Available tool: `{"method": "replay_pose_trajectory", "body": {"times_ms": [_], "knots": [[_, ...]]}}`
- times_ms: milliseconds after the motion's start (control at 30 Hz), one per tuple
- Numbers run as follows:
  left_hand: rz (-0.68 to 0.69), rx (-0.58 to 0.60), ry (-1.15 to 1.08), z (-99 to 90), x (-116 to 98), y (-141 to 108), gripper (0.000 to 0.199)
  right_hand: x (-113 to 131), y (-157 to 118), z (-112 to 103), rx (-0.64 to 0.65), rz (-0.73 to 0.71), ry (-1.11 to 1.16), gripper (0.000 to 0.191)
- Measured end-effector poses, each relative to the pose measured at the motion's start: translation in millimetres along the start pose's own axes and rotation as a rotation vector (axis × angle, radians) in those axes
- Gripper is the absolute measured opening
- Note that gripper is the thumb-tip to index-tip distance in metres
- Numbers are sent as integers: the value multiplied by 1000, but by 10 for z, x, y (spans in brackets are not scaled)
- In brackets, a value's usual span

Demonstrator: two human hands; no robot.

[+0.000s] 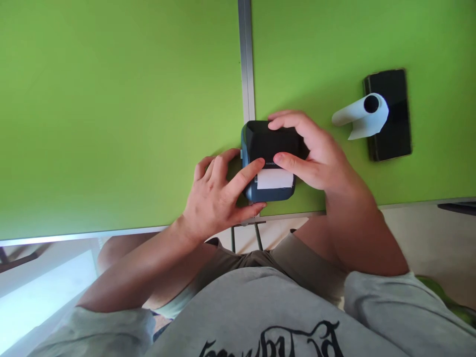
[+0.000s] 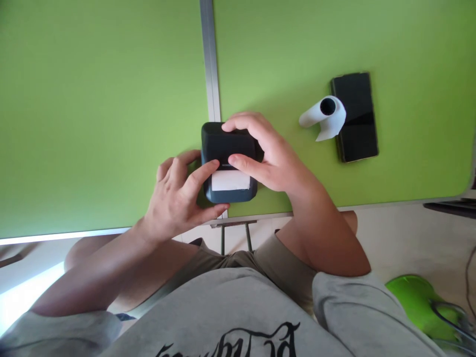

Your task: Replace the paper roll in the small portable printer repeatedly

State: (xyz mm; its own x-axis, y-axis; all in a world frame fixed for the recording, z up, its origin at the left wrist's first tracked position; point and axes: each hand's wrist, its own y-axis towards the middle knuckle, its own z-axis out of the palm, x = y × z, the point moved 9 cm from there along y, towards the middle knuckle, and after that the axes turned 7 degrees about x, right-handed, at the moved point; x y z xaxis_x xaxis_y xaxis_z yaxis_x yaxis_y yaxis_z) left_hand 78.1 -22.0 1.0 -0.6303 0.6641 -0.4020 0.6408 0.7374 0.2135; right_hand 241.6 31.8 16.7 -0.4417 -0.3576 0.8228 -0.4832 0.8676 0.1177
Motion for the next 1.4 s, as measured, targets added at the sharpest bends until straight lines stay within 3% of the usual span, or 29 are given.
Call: {"method": "replay_pose_trajectory", "body": {"times_ms": [267, 367, 600, 733, 900, 1200, 1300, 1400], "knots": [[-35, 28, 13, 7, 21, 9, 107, -13, 4, 53, 83, 16, -5, 39], [-47, 61, 12, 13, 27, 7, 106, -40, -6, 47, 110, 34, 17, 40], [-70, 78, 22, -35, 41, 12, 104, -206, -97, -23, -38, 110, 170, 45], [-80, 92, -26, -16, 77, 10, 107, -218, -109, -14, -39, 119, 177, 48], [-66, 56, -58, -4, 96, 1, 108, -122, -85, 16, 86, 111, 61, 60], [-77, 67, -40, 9, 87, 8, 99, -68, -90, 52, 171, 148, 41, 82], [-101, 73, -34, 14, 86, 7, 101, 39, -61, -56, 129, 129, -88, 75], [-131, 88, -50, 29, 101, 8, 102, 240, -11, -220, 41, 91, -356, 58]]}}
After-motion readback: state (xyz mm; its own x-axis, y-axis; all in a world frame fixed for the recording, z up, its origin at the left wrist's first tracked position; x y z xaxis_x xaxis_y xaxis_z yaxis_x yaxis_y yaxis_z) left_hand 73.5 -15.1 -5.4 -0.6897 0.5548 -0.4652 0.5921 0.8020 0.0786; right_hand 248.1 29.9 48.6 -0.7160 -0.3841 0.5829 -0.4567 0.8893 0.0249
